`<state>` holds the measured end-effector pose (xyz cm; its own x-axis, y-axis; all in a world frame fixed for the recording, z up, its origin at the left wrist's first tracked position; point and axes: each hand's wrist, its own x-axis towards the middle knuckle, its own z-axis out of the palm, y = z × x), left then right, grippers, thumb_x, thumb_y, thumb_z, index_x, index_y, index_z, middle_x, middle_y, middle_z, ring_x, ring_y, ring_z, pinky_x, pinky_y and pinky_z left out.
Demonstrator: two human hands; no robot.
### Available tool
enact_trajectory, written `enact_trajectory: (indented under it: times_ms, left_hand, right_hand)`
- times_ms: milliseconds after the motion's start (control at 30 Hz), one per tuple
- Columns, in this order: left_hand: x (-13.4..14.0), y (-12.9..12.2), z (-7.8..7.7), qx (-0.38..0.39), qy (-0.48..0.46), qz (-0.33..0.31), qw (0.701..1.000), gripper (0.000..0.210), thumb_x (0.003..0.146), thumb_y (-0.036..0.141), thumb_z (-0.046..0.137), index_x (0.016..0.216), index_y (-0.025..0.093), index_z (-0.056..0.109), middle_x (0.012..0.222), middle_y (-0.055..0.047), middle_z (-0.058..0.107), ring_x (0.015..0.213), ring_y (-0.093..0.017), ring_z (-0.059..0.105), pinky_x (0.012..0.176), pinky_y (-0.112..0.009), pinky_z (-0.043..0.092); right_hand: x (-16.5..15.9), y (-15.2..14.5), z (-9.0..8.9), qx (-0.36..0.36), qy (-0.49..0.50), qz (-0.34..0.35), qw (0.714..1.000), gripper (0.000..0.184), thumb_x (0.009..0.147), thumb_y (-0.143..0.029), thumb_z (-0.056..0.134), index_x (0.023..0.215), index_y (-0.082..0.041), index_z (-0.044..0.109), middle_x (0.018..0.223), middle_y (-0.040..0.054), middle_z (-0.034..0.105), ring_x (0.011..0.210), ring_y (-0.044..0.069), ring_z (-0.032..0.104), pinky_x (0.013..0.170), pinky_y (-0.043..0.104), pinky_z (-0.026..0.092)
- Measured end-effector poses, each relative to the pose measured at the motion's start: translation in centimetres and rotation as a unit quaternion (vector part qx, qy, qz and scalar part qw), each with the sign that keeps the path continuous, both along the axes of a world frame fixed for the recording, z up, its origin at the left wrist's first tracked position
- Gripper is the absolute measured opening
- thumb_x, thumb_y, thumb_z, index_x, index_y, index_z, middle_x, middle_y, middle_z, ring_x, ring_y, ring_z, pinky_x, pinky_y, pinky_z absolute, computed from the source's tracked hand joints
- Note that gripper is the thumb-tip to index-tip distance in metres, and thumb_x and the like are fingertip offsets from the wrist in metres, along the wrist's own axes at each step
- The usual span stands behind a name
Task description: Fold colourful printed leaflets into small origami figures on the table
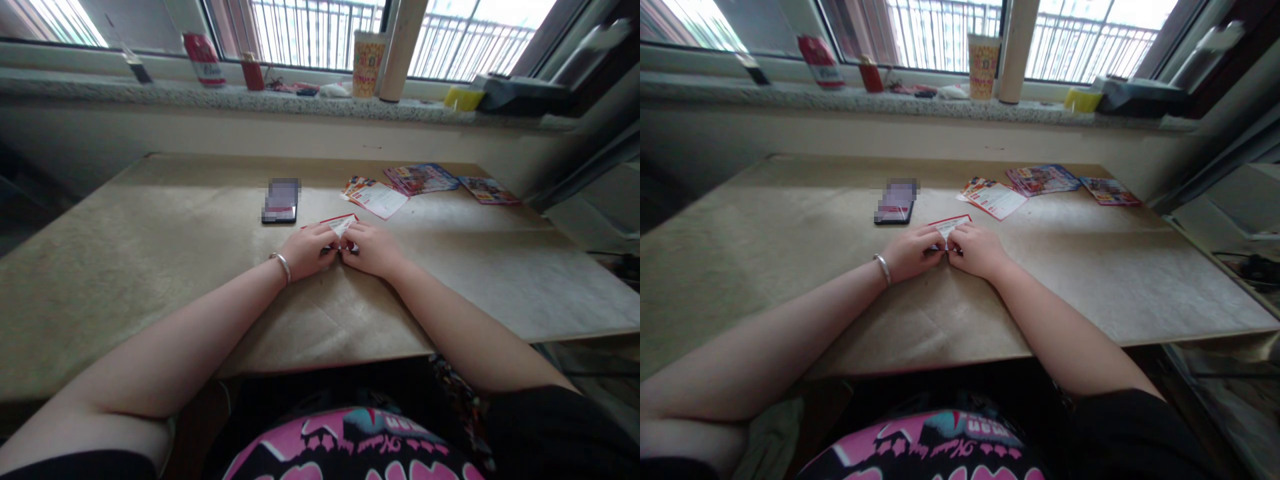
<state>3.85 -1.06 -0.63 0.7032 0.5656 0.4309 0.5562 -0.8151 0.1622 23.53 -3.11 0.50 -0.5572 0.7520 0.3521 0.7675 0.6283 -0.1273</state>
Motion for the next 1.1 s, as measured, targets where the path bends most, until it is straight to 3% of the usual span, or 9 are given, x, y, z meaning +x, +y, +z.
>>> enact_trajectory:
  times_ms: [67,233,433,1100]
  left_hand:
    - [0.1,-0.1,-0.1,0.019,0.0,0.006,1.0,0.01,0.082,0.018,0.053,0.082,0.019,0.062,0.09,-0.005,0.066,0.088,-0.019,0.059,0.088,-0.032,0.047]
    - [0.2,-0.3,0.1,0.075,0.014,0.046,0.996,0.009,0.077,0.02,0.054,0.077,0.018,0.063,0.082,-0.006,0.066,0.081,-0.021,0.058,0.075,-0.033,0.046]
    - [0.4,-0.6,0.5,0.169,0.062,0.06,0.982,0.01,0.078,0.022,0.053,0.073,0.019,0.061,0.077,-0.005,0.066,0.074,-0.021,0.057,0.078,-0.039,0.04]
    - [-0.9,0.0,0.9,0.184,0.047,0.083,0.978,0.009,0.079,0.021,0.055,0.075,0.019,0.062,0.077,-0.004,0.067,0.075,-0.021,0.056,0.083,-0.04,0.038]
  right_hand:
    - [-0.3,-0.1,0.0,0.003,-0.009,-0.004,1.0,0.008,0.08,-0.025,0.056,0.081,-0.02,0.062,0.09,0.0077,0.068,0.09,0.023,0.057,0.076,0.032,0.04]
    - [-0.5,-0.3,-0.1,-0.003,0.009,-0.025,1.0,0.009,0.08,-0.025,0.056,0.08,-0.02,0.063,0.086,0.0057,0.068,0.088,0.022,0.058,0.074,0.032,0.039]
    - [-0.6,-0.4,-0.1,-0.007,0.015,-0.025,1.0,0.008,0.079,-0.026,0.057,0.076,-0.021,0.063,0.083,0.0049,0.068,0.084,0.021,0.058,0.072,0.032,0.039]
    - [1.6,0.1,0.3,-0.042,0.073,0.001,0.996,0.003,0.074,-0.02,0.058,0.072,-0.02,0.06,0.077,0.0033,0.064,0.074,0.017,0.054,0.069,0.028,0.038]
